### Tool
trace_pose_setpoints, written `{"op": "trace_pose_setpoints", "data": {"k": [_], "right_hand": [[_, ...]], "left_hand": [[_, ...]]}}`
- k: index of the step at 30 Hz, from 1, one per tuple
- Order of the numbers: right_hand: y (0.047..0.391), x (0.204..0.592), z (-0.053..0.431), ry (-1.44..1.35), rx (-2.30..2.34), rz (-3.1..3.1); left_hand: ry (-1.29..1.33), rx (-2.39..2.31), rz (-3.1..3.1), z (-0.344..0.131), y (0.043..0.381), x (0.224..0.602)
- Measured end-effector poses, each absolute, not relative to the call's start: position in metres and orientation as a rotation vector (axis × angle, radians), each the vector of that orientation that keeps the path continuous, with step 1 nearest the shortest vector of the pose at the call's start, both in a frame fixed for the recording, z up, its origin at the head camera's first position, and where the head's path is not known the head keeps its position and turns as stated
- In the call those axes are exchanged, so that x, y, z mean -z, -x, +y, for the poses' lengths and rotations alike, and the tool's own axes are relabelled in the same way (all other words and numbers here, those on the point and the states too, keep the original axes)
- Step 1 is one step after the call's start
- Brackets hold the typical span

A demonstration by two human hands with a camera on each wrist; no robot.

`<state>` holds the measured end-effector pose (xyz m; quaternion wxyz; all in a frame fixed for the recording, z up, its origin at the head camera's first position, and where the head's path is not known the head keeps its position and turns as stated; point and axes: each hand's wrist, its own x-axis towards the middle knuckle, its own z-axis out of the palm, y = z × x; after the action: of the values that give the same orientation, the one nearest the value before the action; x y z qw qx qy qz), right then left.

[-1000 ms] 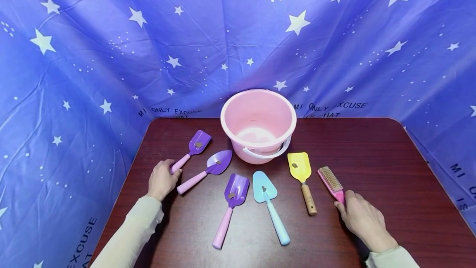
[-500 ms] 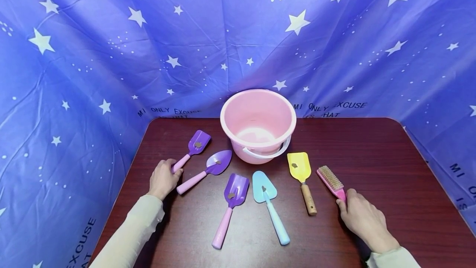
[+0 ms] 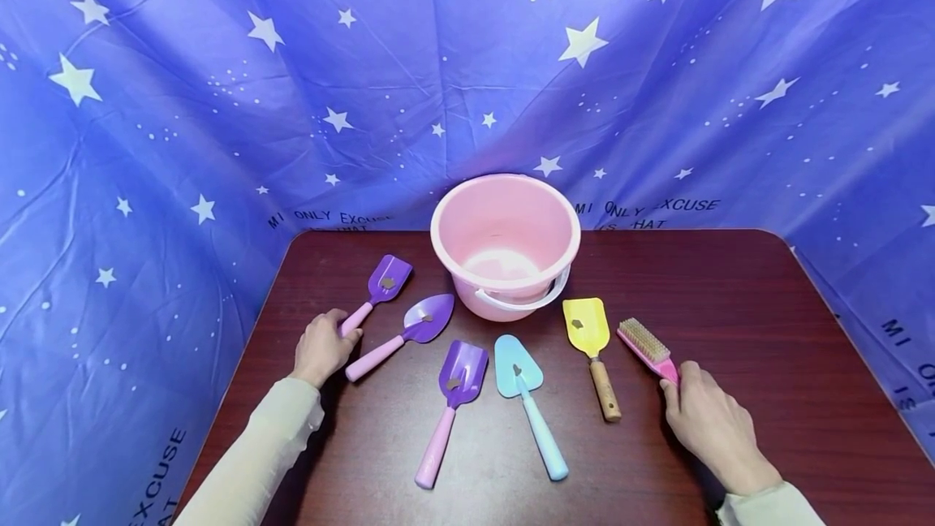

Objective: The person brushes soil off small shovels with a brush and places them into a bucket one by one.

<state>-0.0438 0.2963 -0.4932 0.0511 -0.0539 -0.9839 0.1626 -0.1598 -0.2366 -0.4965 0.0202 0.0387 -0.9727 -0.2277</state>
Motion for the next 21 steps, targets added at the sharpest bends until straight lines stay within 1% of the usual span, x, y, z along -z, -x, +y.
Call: {"op": "trace_pose_setpoints", "data": {"k": [9, 21], "right_hand": [[0.045, 0.490, 0.288, 0.118, -0.489, -2.870], [0.042, 0.480, 0.275, -0.041, -0.474, -2.752]], "left_hand": [[-0.136, 0.720, -3.013, -0.234, 0.161, 0.496], [-0.134, 0.715, -2.983, -0.232, 0.161, 0.496]]}}
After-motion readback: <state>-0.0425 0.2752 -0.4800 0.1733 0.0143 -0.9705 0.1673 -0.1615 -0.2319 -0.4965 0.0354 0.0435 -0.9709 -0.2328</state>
